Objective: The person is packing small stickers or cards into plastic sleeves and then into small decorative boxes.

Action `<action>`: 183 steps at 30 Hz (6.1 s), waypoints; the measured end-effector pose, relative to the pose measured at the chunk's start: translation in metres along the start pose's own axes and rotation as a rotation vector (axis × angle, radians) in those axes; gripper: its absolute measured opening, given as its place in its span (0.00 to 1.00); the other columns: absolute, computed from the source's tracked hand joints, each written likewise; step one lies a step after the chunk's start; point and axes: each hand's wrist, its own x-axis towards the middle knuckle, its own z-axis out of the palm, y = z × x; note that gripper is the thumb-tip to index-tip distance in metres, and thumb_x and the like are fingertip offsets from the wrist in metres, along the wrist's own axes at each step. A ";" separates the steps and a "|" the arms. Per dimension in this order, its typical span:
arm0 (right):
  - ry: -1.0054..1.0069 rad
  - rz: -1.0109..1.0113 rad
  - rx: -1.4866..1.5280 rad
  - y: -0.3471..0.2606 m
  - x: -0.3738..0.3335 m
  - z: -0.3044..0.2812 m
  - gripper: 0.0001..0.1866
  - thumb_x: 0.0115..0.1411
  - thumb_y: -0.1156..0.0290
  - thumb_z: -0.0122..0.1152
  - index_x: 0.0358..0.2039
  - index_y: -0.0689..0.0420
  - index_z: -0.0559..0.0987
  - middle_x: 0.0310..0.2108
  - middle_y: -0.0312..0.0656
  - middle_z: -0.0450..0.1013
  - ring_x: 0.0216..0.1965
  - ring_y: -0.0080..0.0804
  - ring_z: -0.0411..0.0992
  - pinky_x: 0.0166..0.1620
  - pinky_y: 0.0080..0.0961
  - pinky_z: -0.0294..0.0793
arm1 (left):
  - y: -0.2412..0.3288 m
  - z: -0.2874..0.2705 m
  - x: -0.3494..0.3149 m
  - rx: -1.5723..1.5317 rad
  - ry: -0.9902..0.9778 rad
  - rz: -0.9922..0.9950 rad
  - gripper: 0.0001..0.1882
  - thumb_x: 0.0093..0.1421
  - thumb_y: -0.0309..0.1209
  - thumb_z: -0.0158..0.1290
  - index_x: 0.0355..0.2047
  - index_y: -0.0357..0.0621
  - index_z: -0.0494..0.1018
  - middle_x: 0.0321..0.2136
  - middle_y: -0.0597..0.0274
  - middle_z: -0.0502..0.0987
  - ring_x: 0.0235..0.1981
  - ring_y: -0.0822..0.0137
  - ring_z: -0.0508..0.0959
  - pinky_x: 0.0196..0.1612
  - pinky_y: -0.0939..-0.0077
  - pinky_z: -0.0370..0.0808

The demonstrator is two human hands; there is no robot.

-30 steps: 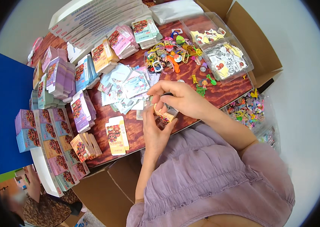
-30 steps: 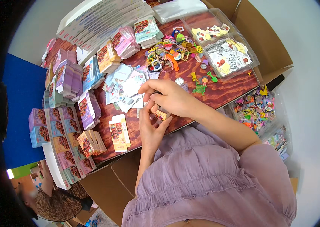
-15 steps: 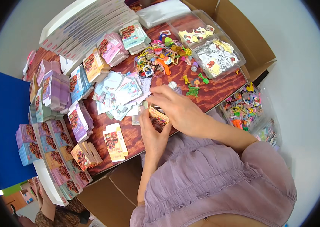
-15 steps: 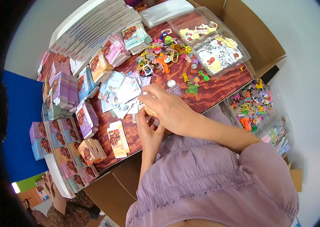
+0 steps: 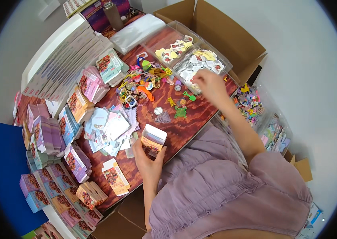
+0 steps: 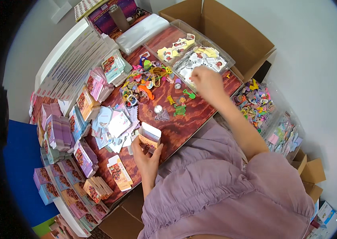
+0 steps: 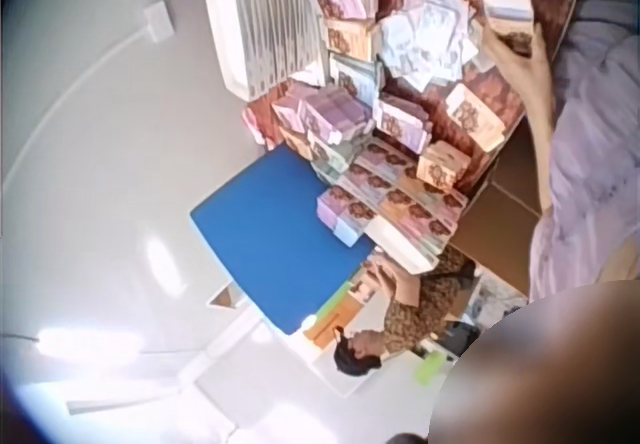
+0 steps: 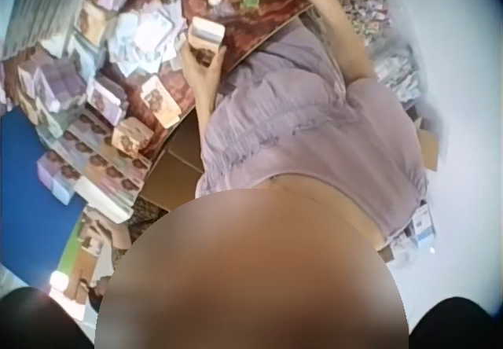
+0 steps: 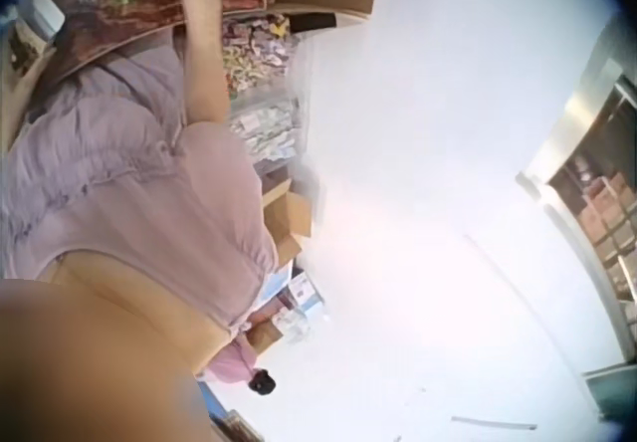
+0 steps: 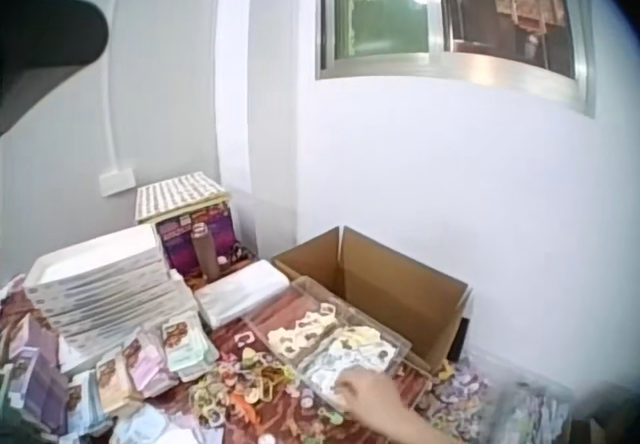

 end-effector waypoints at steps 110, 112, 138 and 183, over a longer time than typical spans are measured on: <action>-0.337 -0.402 0.586 -0.128 -0.081 0.054 0.13 0.57 0.76 0.65 0.43 0.59 0.76 0.40 0.44 0.72 0.37 0.32 0.73 0.38 0.27 0.72 | 0.004 0.000 0.000 -0.006 0.238 -0.040 0.39 0.49 0.29 0.69 0.57 0.33 0.60 0.50 0.45 0.69 0.50 0.52 0.76 0.50 0.63 0.74; -0.417 -0.171 0.722 -0.123 -0.084 0.061 0.14 0.59 0.77 0.64 0.45 0.59 0.74 0.39 0.41 0.73 0.37 0.27 0.73 0.38 0.24 0.72 | 0.003 -0.001 -0.003 -0.287 0.162 -0.116 0.35 0.56 0.24 0.63 0.60 0.32 0.58 0.49 0.50 0.70 0.47 0.60 0.78 0.47 0.69 0.77; -0.776 0.140 1.064 -0.092 -0.086 0.073 0.03 0.62 0.78 0.61 0.34 0.63 0.81 0.36 0.37 0.79 0.37 0.17 0.75 0.40 0.17 0.74 | 0.018 -0.026 -0.011 -0.364 -0.181 -0.180 0.25 0.65 0.15 0.48 0.60 0.38 0.56 0.52 0.47 0.74 0.51 0.60 0.78 0.52 0.70 0.76; -0.499 -1.024 -0.161 -0.260 -0.158 0.205 0.24 0.50 0.72 0.59 0.49 0.65 0.72 0.37 0.46 0.70 0.46 0.41 0.66 0.46 0.32 0.64 | -0.054 -0.227 -0.061 0.955 0.915 -0.250 0.19 0.70 0.33 0.46 0.58 0.39 0.70 0.52 0.46 0.75 0.51 0.48 0.74 0.54 0.59 0.70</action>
